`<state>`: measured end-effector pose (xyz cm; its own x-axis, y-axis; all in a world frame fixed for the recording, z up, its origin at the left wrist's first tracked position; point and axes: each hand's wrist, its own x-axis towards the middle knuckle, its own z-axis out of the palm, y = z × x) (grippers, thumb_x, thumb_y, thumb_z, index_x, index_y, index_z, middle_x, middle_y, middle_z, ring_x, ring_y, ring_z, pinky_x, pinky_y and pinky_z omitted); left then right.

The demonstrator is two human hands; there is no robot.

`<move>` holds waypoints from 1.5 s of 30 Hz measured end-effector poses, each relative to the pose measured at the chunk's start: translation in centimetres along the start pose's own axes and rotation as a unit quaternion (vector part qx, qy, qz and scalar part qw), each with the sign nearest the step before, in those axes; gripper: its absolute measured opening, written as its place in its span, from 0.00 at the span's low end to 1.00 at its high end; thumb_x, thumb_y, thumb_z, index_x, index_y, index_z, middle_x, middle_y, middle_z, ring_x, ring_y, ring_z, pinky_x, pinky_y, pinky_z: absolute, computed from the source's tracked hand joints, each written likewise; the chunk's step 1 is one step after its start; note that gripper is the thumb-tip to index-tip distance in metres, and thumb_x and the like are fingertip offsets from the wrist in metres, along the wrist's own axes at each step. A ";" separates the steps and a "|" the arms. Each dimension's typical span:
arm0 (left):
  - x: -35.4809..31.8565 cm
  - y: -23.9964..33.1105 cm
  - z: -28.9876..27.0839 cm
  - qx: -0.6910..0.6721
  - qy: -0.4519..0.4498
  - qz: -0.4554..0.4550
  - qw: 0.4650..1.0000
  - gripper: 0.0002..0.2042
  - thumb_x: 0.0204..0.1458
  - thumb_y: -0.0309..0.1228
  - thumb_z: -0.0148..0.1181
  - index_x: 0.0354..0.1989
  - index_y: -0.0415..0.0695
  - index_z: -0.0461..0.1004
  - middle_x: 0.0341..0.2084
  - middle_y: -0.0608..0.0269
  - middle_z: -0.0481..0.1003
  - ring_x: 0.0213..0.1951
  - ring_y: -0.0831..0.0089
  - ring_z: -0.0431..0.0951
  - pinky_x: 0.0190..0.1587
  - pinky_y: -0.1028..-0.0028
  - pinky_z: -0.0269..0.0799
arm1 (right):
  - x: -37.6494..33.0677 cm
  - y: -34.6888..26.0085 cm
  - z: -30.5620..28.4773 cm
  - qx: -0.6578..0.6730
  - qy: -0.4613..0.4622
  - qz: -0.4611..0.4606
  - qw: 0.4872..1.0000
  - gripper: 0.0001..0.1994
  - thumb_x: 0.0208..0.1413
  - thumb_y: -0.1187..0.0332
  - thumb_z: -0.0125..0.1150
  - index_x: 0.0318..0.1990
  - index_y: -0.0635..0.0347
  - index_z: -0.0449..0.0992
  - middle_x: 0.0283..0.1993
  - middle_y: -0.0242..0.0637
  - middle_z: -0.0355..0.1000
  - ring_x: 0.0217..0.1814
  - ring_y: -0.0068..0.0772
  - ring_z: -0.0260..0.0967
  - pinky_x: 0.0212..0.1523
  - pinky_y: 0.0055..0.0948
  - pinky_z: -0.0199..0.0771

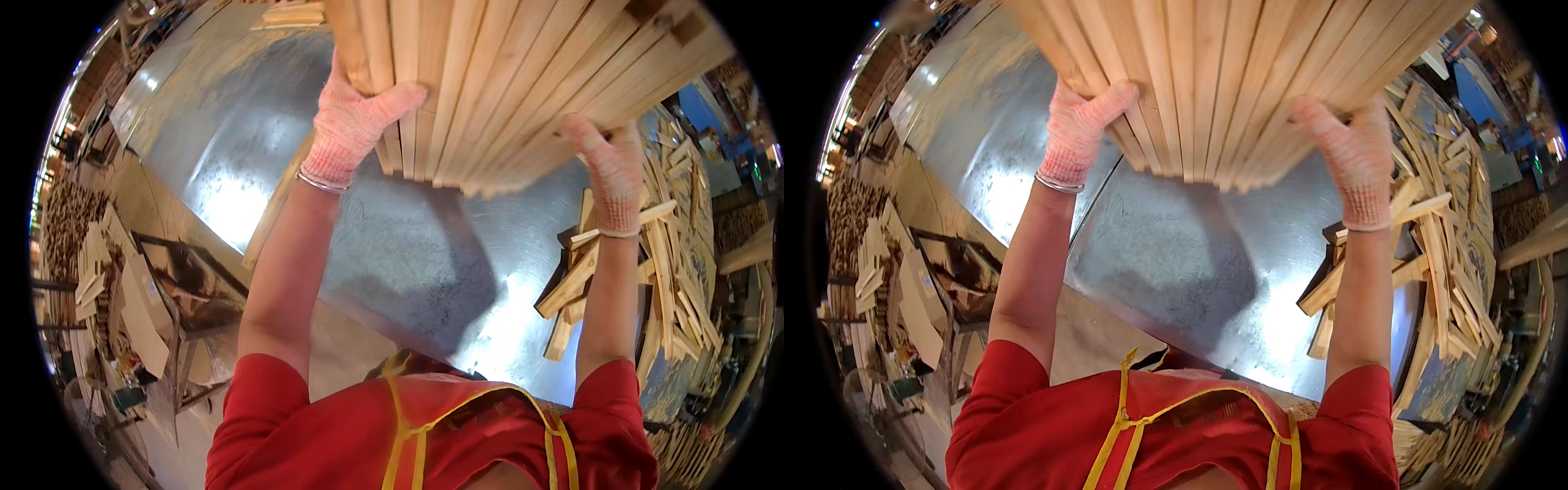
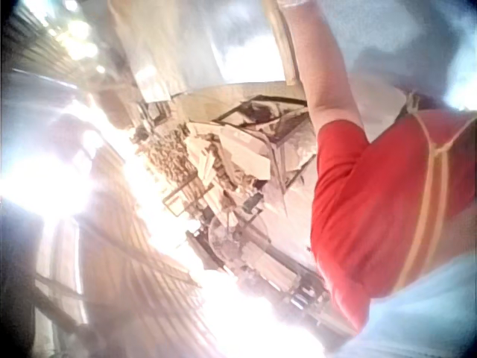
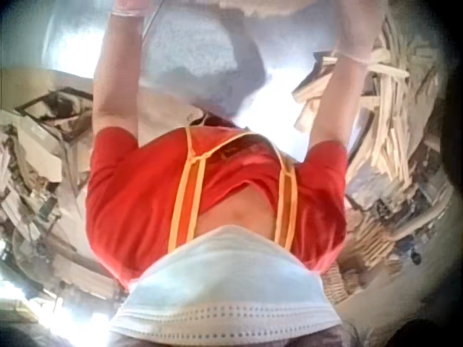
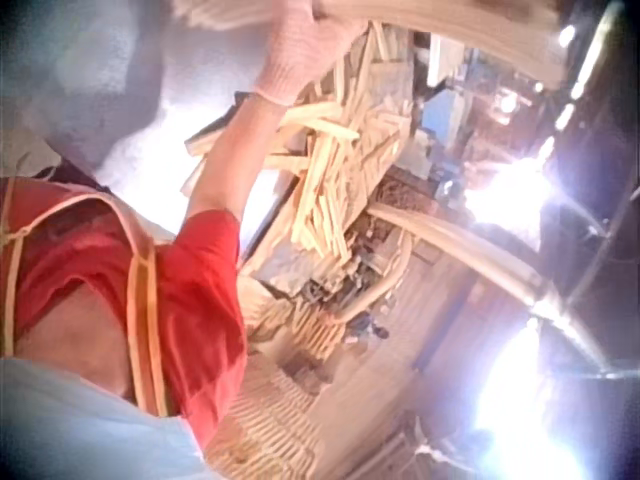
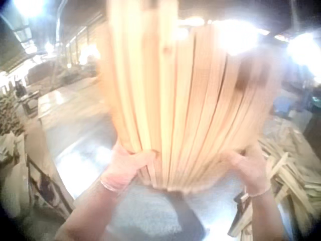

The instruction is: The person picks up thin wooden planks from a large pile on a metal table and arranges them into a neat stack. The person repeatedly picks up planks, aligns them, and places them onto the growing stack, occasionally adjusting the stack's position.

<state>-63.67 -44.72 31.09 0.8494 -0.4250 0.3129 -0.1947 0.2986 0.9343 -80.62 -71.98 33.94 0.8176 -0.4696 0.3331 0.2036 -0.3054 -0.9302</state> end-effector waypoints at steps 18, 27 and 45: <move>-16.8 -20.3 -19.6 0.648 -0.348 -0.109 0.669 0.16 0.64 0.37 0.55 0.57 0.46 0.76 0.54 0.53 0.80 0.57 0.46 0.80 0.55 0.50 0.78 | -25.7 19.5 9.8 -0.348 -0.263 0.174 0.883 0.26 0.55 0.67 0.56 0.61 0.67 0.70 0.57 0.63 0.76 0.59 0.71 0.73 0.62 0.54 0.76; -25.1 -19.9 -1.9 0.481 -0.136 -0.049 0.865 0.30 0.59 0.38 0.65 0.70 0.43 0.71 0.70 0.49 0.71 0.74 0.48 0.65 0.74 0.51 0.61 | -9.2 25.1 -16.8 -0.539 0.086 0.051 0.836 0.33 0.60 0.54 0.65 0.70 0.61 0.70 0.69 0.53 0.72 0.71 0.61 0.67 0.74 0.51 0.66; -25.6 -25.8 32.8 0.258 -0.284 -0.447 0.808 0.43 0.49 0.49 0.73 0.71 0.41 0.64 0.50 0.39 0.81 0.55 0.43 0.82 0.59 0.55 0.76 | -12.1 27.3 -27.9 -0.373 -0.128 0.290 0.872 0.44 0.57 0.51 0.72 0.74 0.70 0.63 0.59 0.58 0.79 0.63 0.55 0.78 0.67 0.40 0.74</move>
<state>-96.49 -69.60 4.60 0.4299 -0.6410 -0.6359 0.0685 -0.6791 0.7308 -99.97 -97.71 8.80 0.7787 -0.5538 -0.2948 -0.6141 -0.5766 -0.5390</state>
